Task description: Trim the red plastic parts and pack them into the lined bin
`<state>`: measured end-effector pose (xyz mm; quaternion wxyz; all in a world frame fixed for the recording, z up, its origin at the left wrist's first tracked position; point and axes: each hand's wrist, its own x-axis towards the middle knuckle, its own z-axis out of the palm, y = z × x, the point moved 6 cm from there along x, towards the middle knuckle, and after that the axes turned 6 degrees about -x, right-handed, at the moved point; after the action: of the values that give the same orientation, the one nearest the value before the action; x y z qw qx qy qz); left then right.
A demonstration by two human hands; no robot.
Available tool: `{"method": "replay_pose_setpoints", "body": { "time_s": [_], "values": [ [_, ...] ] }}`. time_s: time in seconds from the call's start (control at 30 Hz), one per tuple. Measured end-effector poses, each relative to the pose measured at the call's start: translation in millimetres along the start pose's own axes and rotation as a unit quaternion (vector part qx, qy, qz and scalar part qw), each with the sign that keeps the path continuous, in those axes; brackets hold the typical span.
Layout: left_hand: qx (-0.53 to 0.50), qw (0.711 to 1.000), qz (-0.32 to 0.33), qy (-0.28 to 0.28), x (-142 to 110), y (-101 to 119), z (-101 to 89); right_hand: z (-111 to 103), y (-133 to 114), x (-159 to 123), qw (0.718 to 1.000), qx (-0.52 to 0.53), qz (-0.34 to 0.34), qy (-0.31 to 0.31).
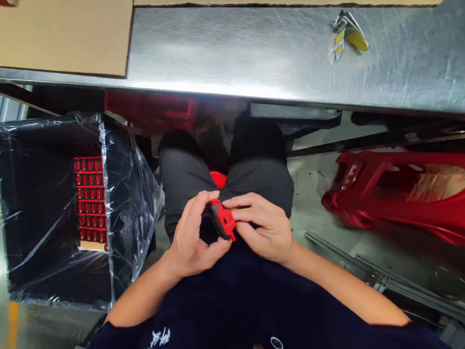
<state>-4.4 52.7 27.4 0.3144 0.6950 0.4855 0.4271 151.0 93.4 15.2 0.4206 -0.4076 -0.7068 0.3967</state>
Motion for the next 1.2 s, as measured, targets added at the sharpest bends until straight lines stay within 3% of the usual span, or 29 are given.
{"method": "replay_pose_setpoints", "body": {
  "time_s": [0.33, 0.67, 0.9, 1.07, 1.2],
  "values": [
    [0.044, 0.998, 0.035, 0.01, -2.9, -0.3, 5.7, -4.8, 4.0, 2.0, 0.981, 0.127, 0.144, -0.021],
    [0.13, 0.985, 0.112, 0.015, -5.0, 0.7, 10.4, -1.6, -10.2, 8.6, 0.996, 0.021, 0.078, -0.036],
    [0.142, 0.98, 0.135, 0.032, -6.0, -1.4, 9.9, -4.3, -8.2, 4.7, 0.997, 0.027, 0.064, -0.031],
    [0.096, 0.987, 0.129, 0.006, -8.0, -1.2, 7.6, -2.6, 5.7, 0.0, 0.98, 0.12, 0.148, -0.052],
    [0.047, 0.991, 0.127, -0.009, -5.0, 3.1, 5.5, 7.9, 24.2, -13.9, 0.918, 0.265, 0.279, -0.091]
  ]
}}
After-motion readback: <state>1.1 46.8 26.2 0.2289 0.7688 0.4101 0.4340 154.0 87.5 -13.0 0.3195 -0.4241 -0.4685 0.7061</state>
